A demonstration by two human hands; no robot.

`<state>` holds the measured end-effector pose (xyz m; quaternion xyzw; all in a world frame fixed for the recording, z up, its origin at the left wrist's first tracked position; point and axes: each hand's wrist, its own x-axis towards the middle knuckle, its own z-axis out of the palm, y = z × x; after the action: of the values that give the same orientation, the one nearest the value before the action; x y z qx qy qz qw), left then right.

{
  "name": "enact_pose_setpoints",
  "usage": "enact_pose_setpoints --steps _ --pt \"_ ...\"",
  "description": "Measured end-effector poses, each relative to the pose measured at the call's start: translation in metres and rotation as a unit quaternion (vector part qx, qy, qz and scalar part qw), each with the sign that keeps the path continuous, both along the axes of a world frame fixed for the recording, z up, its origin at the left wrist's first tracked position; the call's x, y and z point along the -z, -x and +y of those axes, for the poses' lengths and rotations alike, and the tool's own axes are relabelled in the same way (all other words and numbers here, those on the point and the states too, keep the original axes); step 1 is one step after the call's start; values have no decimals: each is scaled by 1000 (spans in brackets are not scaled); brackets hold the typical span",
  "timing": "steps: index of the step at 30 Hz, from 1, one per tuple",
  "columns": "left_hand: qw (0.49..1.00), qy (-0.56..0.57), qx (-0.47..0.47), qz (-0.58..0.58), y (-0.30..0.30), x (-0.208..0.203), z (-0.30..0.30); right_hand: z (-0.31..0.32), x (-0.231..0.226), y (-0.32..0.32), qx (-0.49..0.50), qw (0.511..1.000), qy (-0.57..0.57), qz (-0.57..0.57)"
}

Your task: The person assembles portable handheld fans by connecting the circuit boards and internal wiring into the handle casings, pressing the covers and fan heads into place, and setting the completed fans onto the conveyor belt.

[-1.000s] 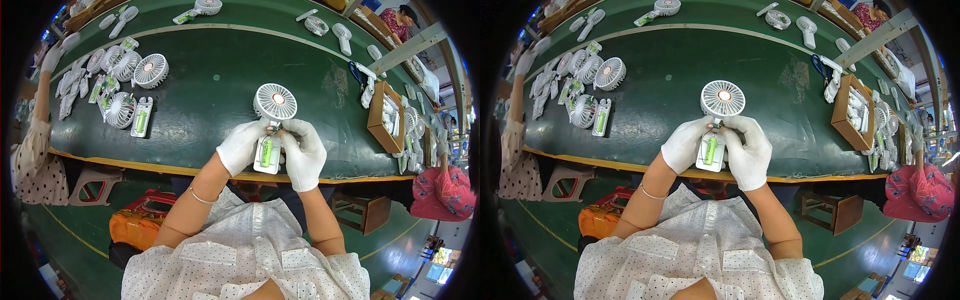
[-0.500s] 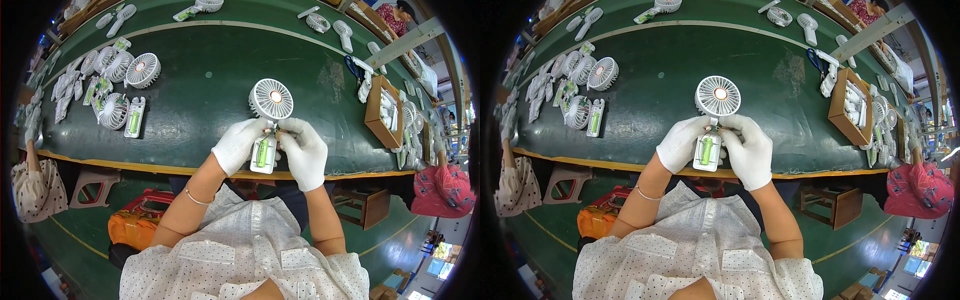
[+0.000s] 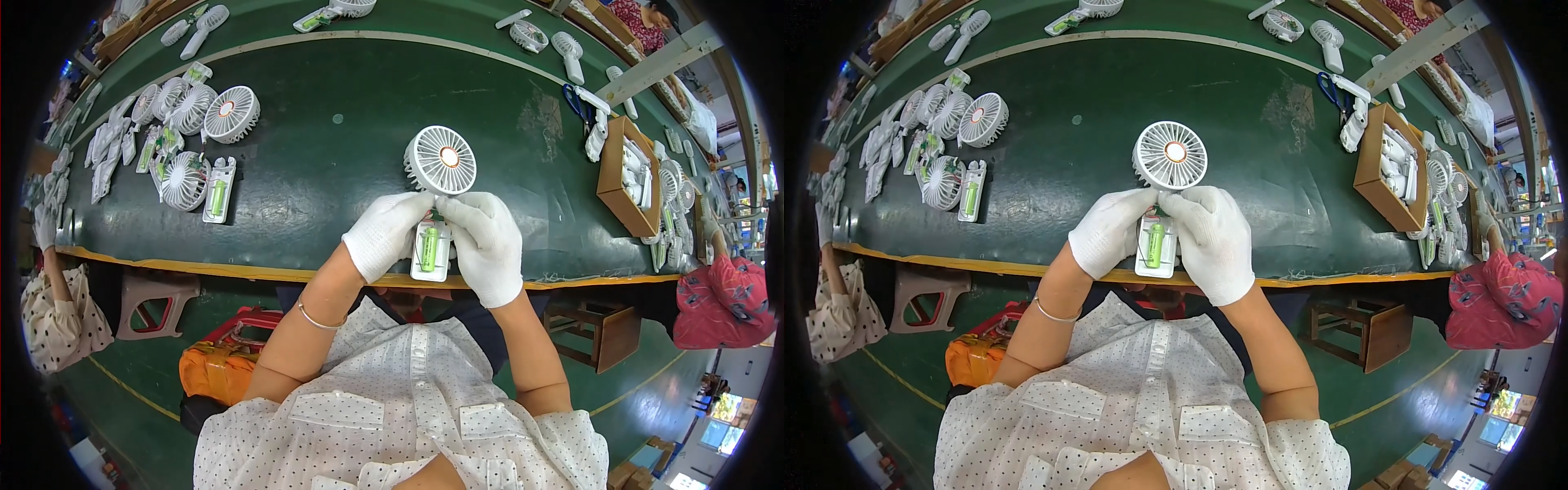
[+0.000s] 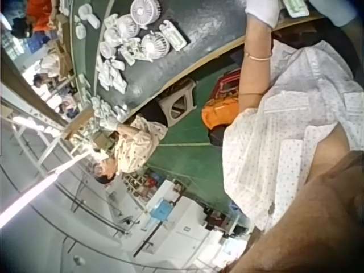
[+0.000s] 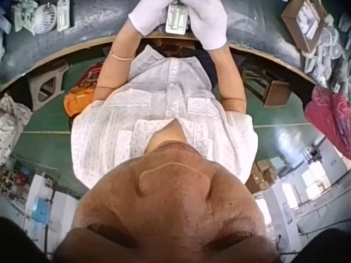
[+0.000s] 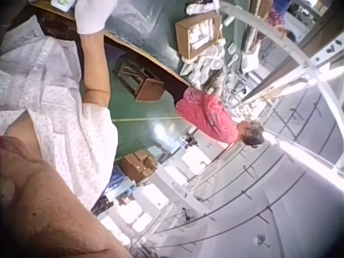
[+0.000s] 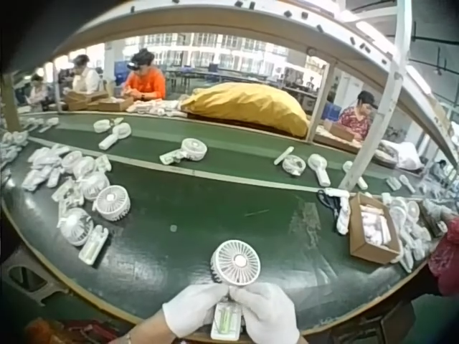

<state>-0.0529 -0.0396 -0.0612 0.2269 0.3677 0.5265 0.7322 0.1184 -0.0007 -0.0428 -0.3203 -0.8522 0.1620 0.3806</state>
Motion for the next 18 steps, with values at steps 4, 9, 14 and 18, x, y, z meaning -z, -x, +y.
enact_pose_setpoints --steps 4,9,14,18 --pt "987 -71 29 140 2 7 -1 -3 -2 -3 -6 999 -17 -29" --pt "909 -293 -18 297 5 21 0 -8 -5 -1 -18 997 -56 -48" --pt "887 -321 -43 330 6 12 1 -12 -3 -1 -13 995 -66 -68" --pt "958 -134 35 251 8 -8 -4 -15 0 -2 -25 995 -72 -70"
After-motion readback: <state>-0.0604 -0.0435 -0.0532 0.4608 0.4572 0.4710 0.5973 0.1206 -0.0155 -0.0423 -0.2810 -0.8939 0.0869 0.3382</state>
